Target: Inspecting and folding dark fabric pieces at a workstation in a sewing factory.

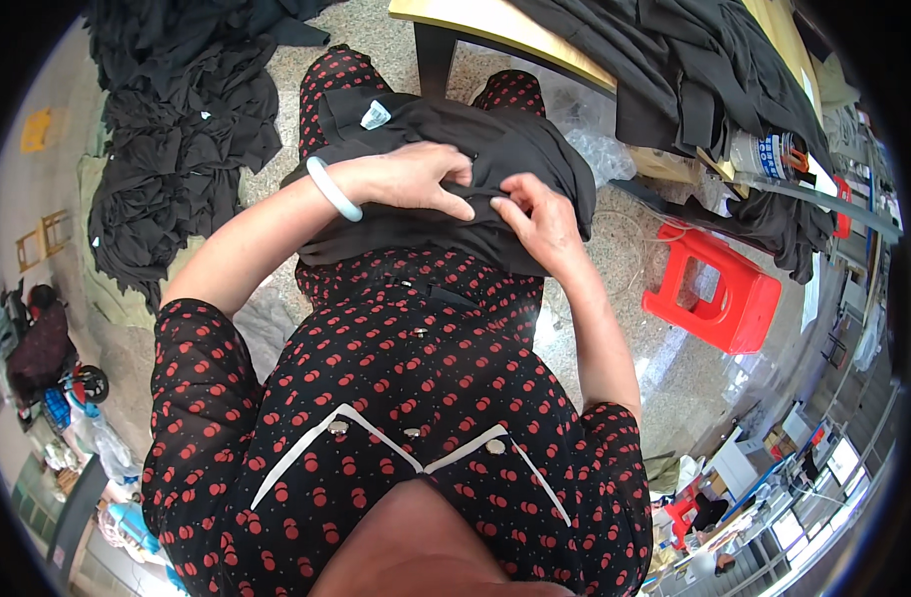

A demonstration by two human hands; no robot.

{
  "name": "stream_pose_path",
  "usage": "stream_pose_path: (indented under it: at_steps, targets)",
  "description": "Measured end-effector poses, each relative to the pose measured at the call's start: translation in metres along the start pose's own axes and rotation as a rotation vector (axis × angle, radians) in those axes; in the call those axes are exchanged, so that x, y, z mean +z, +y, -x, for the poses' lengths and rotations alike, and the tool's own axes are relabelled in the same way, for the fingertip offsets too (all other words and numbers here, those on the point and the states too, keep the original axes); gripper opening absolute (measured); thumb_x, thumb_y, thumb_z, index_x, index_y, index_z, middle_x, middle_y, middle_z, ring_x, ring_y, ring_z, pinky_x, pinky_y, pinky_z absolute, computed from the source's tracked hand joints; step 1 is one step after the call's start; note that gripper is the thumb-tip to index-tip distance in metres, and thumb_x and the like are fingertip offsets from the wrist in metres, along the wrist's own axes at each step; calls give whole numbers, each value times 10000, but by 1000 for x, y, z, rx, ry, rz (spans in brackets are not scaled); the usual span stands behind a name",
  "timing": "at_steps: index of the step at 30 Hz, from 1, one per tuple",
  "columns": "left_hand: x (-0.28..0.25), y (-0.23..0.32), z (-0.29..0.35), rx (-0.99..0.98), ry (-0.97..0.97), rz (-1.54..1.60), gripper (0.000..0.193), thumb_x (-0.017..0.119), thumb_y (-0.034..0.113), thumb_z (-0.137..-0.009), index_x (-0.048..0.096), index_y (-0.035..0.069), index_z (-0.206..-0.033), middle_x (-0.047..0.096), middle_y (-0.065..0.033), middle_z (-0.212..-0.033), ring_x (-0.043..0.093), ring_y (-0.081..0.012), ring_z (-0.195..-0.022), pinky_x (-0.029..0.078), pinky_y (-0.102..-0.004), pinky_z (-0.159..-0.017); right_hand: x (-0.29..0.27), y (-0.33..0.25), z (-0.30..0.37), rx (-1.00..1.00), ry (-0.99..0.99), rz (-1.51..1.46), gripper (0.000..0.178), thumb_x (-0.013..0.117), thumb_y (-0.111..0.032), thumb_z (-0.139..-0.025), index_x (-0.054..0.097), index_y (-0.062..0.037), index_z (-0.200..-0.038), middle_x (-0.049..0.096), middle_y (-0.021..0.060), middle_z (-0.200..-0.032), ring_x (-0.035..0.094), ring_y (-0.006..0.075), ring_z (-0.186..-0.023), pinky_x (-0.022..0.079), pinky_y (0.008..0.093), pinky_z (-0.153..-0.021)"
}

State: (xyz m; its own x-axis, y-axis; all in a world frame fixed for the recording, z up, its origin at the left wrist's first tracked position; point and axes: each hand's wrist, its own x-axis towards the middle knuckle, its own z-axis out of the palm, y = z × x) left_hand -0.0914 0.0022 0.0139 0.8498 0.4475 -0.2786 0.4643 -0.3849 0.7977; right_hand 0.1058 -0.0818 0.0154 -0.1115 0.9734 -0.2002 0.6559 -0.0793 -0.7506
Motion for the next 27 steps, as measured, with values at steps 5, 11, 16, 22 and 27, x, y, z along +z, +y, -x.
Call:
stream_pose_path:
  at_steps: [5, 11, 16, 22, 27]
  targets:
    - [40, -18, -21, -665, 131, 925, 471, 424, 511, -856, 500, 47, -881, 479, -20, -761, 481, -96, -627, 386, -215, -533, -8, 17, 21, -48, -7, 37, 308, 675, -198, -724, 571, -12, -946, 597, 109, -737, 581, 202, -681, 449, 294, -618]
    - [47, -27, -42, -738, 198, 1254, 371, 450, 423, -877, 471, 55, -840, 435, -3, -717, 491, -98, -497, 372, -194, -405, -6, 20, 25, 50, -9, -63, 285, 692, -196, -687, 602, 17, -853, 606, 135, -766, 579, 226, -660, 448, 313, -616]
    - [46, -21, -39, -708, 152, 1305, 326, 524, 408, -848, 493, 90, -783, 430, 24, -678, 469, -74, -468, 348, -189, -378, 5, 22, 23, 62, 84, -120, 224, 674, -159, -700, 603, 6, -835, 608, 102, -754, 568, 184, -636, 441, 285, -602]
    - [32, -5, -42, -515, 166, 1102, 338, 621, 404, -781, 579, 69, -770, 463, 43, -626, 417, -42, -462, 310, -184, -388, 5, 23, 21, 234, 171, -359, 110, 621, -90, -772, 592, -9, -842, 593, -17, -745, 502, 30, -669, 411, 179, -633]
    - [20, 2, -50, -478, 76, 918, 360, 640, 426, -759, 547, 102, -635, 420, 49, -531, 382, -48, -447, 293, -195, -412, 5, 22, 15, 219, 211, -582, 141, 597, -58, -793, 583, -7, -924, 597, -10, -791, 516, 24, -727, 411, 162, -665]
